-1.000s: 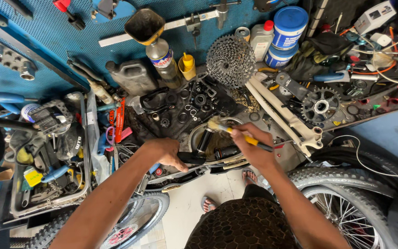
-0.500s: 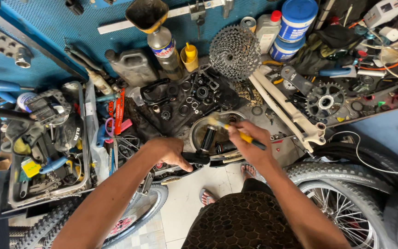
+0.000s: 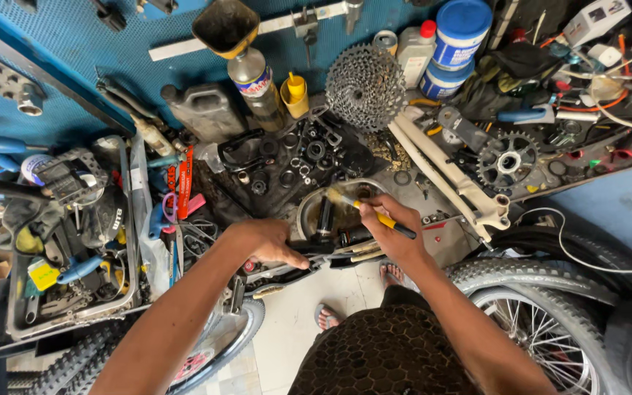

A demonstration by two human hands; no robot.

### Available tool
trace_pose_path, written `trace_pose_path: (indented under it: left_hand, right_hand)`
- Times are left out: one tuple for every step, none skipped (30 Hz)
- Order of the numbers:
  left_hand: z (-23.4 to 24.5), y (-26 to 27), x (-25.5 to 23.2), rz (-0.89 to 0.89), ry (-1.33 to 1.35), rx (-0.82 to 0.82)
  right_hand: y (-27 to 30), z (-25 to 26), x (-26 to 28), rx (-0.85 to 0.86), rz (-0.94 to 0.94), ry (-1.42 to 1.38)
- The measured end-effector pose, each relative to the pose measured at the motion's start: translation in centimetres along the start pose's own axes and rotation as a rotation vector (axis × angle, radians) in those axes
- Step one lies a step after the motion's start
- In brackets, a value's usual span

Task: The person cleans a bicycle suspension fork stanchion using a brush and a liquid in a metal tray. They repeatedly scrub the stanchion, dip the brush into the tray, and rotate the part to clean different sections.

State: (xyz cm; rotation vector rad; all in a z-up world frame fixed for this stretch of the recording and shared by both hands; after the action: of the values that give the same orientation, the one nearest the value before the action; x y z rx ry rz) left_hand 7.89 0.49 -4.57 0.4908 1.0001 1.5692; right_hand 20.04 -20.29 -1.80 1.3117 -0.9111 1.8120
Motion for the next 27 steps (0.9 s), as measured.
trace_pose_path:
  left_hand:
    - [-0.1,0.2,0.1,0.009,-0.006,0.022]
    - [-0.6,0.7,0.3,0.024,-0.003,0.054]
    - [-0.6,1.1,0.3,0.030,0.001,0.062]
    - [-0.4,1.3,0.2,0.035,0.001,0.067]
    - [-0.2,1.4,0.1,0.039,0.002,0.073]
    - [-0.4,1.5,-0.5,0.020,0.040,0.096]
    - [-0.5,1.6,-1.1,0.000,0.079,0.119]
    - [-0.2,1.7,-1.5,-0.018,0.109,0.134]
    - [-0.1,1.9,-1.9,-0.034,0.149,0.139]
    - [-0.1,2.1,-2.2,-0.048,0.192,0.143]
    - [0.0,2.2,-2.4,-0.062,0.234,0.147]
    - [0.0,2.5,-2.2,-0.070,0.252,0.150]
    - [0.0,2.7,-2.0,-0.077,0.271,0.153]
    - [-0.3,2.8,-1.9,-0.088,0.287,0.161]
    - [-0.4,2.6,-1.8,-0.098,0.308,0.172]
    - [-0.6,2.4,-2.0,-0.109,0.334,0.191]
    - [-0.8,2.4,-2.2,-0.121,0.359,0.211]
    - [-0.8,2.1,-2.5,-0.134,0.352,0.208]
    - [-0.9,1.8,-3.0,-0.147,0.345,0.206]
    - [-0.9,1.8,-3.4,-0.161,0.338,0.206]
    - [-1.0,1.9,-3.4,-0.144,0.375,0.218]
    - [-1.2,2.1,-3.2,-0.125,0.417,0.226]
    - [-1.3,2.2,-3.0,-0.106,0.458,0.234]
    - [-1.3,2.2,-3.0,-0.112,0.459,0.222]
    - [-1.2,2.2,-3.0,-0.117,0.461,0.210]
    - [-1.3,2.2,-3.1,-0.124,0.464,0.203]
    - [-1.5,2.1,-3.4,-0.135,0.464,0.220]
  right_hand:
    - [-0.3,0.2,-0.5,0.004,-0.044,0.017]
    - [-0.2,0.6,-0.4,0.005,-0.050,0.027]
    - [-0.2,1.0,-0.3,0.006,-0.055,0.037]
    - [-0.2,1.2,0.0,0.002,-0.059,0.047]
    - [-0.1,0.6,0.6,0.020,-0.019,0.040]
    - [0.5,0.1,1.2,0.038,0.014,0.038]
    - [1.0,-0.3,1.7,0.056,0.048,0.036]
    - [0.9,-0.4,2.0,0.048,0.087,0.073]
    - [0.8,-0.7,2.2,0.041,0.126,0.111]
    - [0.7,-1.1,2.2,0.036,0.165,0.147]
    - [0.4,-0.6,0.9,0.028,0.060,0.122]
    - [0.2,0.2,-0.3,0.028,-0.042,0.094]
    - [0.1,0.6,-1.5,0.028,-0.145,0.066]
    - [0.3,0.7,-1.2,0.014,-0.092,0.068]
    - [0.5,0.9,-0.8,0.000,-0.040,0.070]
    - [1.0,1.1,-0.2,-0.011,0.004,0.074]
    - [1.3,0.9,0.5,-0.015,0.060,0.055]
    - [1.3,0.3,1.1,-0.026,0.127,0.033]
    - [1.4,0.1,1.7,-0.036,0.194,0.011]
    - [1.1,0.2,0.5,-0.033,0.076,0.028]
    - [0.8,0.4,-0.7,-0.028,-0.043,0.044]
    - [0.6,0.6,-1.9,-0.017,-0.158,0.060]
    - [0.4,1.0,-1.6,-0.023,-0.100,0.054]
    - [0.6,1.4,-1.2,-0.029,-0.047,0.048]
    - [0.6,1.6,-0.7,-0.035,0.006,0.043]
    - [0.9,1.5,-0.3,-0.031,0.026,0.052]
    - [1.3,1.2,0.1,-0.026,0.046,0.061]
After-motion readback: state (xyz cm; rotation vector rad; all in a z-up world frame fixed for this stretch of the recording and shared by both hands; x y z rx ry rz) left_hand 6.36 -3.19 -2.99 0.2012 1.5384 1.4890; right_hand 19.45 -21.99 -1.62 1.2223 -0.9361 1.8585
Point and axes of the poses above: each hand's wrist, its own y-axis away from the middle knuckle, its own z-axis out of the back of the hand, x = y × z, the point moved 9 cm from there along -y, towards the middle knuckle, and after that the axes turned 5 degrees about -y, right-handed, at the moved point
